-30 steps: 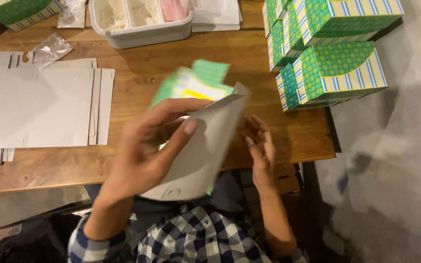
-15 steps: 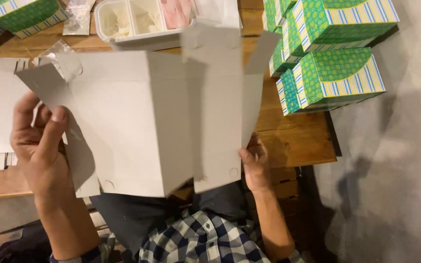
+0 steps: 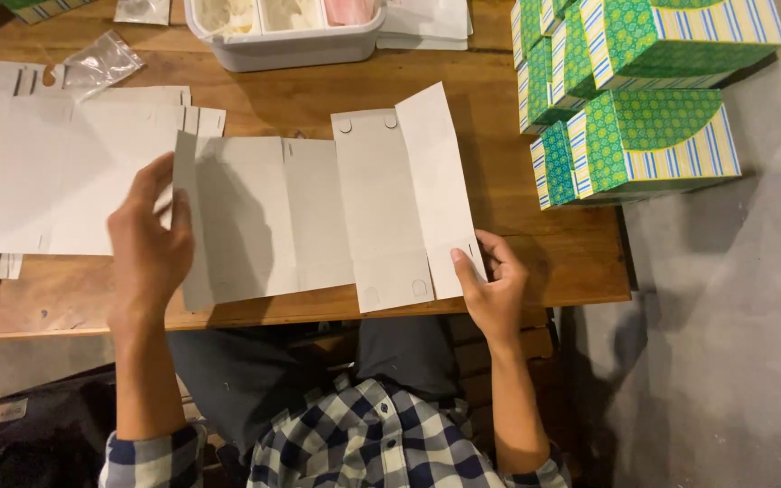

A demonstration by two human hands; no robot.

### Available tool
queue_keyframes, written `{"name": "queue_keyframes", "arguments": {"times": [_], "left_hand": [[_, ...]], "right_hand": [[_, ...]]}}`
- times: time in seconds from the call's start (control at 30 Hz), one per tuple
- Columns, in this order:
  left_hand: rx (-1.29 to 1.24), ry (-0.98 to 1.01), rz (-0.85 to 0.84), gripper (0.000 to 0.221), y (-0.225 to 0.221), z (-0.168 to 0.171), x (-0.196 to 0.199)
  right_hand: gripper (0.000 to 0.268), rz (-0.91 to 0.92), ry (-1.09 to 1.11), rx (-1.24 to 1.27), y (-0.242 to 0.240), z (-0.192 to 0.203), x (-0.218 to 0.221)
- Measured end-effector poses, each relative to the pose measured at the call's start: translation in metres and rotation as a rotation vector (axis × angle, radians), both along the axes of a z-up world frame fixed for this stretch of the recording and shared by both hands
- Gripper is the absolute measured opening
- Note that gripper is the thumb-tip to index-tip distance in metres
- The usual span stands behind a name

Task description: Assembling a cardboard box from a flat sheet by folding and tucking flaps.

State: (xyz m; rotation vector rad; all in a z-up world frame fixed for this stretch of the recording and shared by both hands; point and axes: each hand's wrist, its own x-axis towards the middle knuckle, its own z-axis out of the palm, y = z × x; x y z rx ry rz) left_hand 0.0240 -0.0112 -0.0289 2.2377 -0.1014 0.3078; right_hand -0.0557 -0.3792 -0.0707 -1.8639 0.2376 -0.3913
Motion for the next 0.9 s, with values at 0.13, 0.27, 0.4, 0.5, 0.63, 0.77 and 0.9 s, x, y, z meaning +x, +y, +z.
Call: {"name": "queue_keyframes", "arguments": {"times": [0.13,0.27,0.4,0.5,0.63,0.77,0.9], "left_hand": [[0.272,-0.050,-0.060,0.055,-0.018,-0.002,0.001],[0.326,-0.161,-0.250,0.055,-0.071,-0.036,-0.016],[0.392,-0.076,-0.581,0.078,-0.127,-0.039,-0.048],[0.413,-0.059,-0.548,0.089,-0.143,-0.057,-0.055],[0.460,-0.024,-0.535,0.096,-0.146,-0.046,-0.055],[0.501,0.057,-0.523,0.101,-0.151,-0.030,-0.044],[0.405,0.009,-0.549,0.074,-0.153,-0.023,-0.034]], "right_hand": [[0.038,-0.029,0.050,-0.028,-0.001,-0.001,-0.004],[0.041,0.016,0.024,0.010,-0.007,-0.005,-0.005],[0.043,0.043,-0.013,0.123,-0.013,-0.009,-0.005],[0.042,0.050,-0.022,0.115,-0.007,0.012,-0.007],[0.052,0.135,0.020,0.318,-0.002,0.009,-0.012],[0.059,0.260,-0.028,0.293,0.008,0.006,-0.011],[0.057,0.319,-0.061,0.286,0.015,0.002,-0.012]]}}
